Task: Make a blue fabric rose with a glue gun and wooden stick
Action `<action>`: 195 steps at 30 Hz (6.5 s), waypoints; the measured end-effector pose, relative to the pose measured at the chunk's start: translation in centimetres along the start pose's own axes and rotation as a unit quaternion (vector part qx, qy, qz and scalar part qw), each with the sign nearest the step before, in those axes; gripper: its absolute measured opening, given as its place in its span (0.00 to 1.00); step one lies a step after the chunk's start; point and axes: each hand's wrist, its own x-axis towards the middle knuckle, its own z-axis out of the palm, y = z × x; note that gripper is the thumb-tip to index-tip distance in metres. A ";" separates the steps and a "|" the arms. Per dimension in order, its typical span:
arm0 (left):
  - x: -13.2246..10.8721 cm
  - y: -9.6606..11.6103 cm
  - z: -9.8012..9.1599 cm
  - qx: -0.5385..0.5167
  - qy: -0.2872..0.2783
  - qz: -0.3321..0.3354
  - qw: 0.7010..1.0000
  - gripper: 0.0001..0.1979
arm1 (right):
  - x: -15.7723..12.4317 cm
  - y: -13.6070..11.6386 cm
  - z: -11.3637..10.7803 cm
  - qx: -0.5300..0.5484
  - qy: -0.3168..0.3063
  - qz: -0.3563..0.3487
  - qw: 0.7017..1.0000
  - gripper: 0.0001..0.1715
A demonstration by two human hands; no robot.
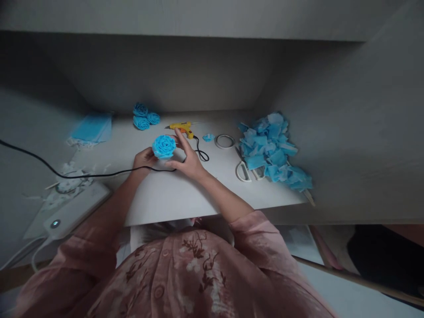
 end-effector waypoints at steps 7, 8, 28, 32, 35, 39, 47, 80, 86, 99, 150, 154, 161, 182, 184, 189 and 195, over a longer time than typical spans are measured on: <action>-0.4 1.0 0.1 0.011 -0.023 -0.011 1.000 0.14 | -0.3 -0.3 -0.1 0.002 -0.011 -0.054 0.999 0.63; -0.4 1.2 0.1 0.011 -0.026 -0.013 1.000 0.14 | -0.3 -0.4 -0.1 0.002 -0.015 -0.058 0.998 0.63; -0.5 2.1 0.4 0.033 0.014 -0.023 0.999 0.09 | -0.5 0.9 -0.4 -0.020 0.010 -0.025 0.999 0.63; -0.3 1.4 0.1 0.041 -0.017 -0.022 0.999 0.12 | -0.5 0.9 -0.5 -0.010 0.017 -0.012 1.000 0.62; -0.3 0.9 -0.2 0.058 -0.040 -0.001 0.998 0.14 | -0.5 0.7 -0.4 -0.014 0.018 -0.003 1.000 0.60; -0.4 1.2 -0.2 0.091 -0.041 0.014 0.995 0.12 | -0.6 0.6 -0.3 -0.029 0.046 -0.003 0.999 0.49; -0.8 2.4 0.5 0.080 -0.010 -0.009 0.997 0.07 | -0.5 0.4 -0.2 -0.050 0.087 0.022 0.995 0.46; -0.3 1.0 -0.1 0.044 -0.023 -0.044 0.998 0.12 | -0.2 0.6 -0.3 0.009 0.028 0.029 0.999 0.67; -0.3 0.6 -0.2 0.056 -0.050 -0.030 0.997 0.12 | -0.2 0.2 -0.2 0.008 0.041 0.033 0.999 0.55; -0.1 0.0 -0.4 0.048 -0.028 -0.026 0.998 0.12 | -0.2 1.1 -0.3 0.008 0.054 0.025 0.998 0.62; -0.1 -0.1 -0.4 0.040 -0.020 -0.030 0.999 0.13 | 0.1 2.1 -0.4 0.009 0.078 0.018 0.997 0.65; 0.0 -0.1 -0.4 0.024 -0.005 -0.028 0.999 0.14 | 0.1 2.6 -0.4 0.007 0.079 0.014 0.997 0.63; -0.2 0.4 -0.4 0.062 -0.030 -0.045 0.997 0.13 | 0.0 1.0 -0.5 -0.002 0.078 0.024 0.997 0.54; -0.2 0.5 -0.4 0.056 -0.027 -0.039 0.997 0.14 | -0.2 1.0 -0.7 -0.008 0.075 -0.005 0.997 0.57; -0.2 0.4 -0.4 0.063 -0.028 -0.038 0.997 0.14 | -0.2 0.6 -0.6 -0.013 0.080 0.001 0.997 0.53; -0.3 0.1 -0.3 0.066 -0.027 -0.034 0.997 0.15 | -0.4 0.0 -0.4 -0.016 0.089 0.003 0.996 0.43; -0.4 0.8 -0.4 0.076 -0.020 -0.032 0.996 0.15 | -0.1 -0.4 -0.5 -0.005 0.086 -0.009 0.996 0.52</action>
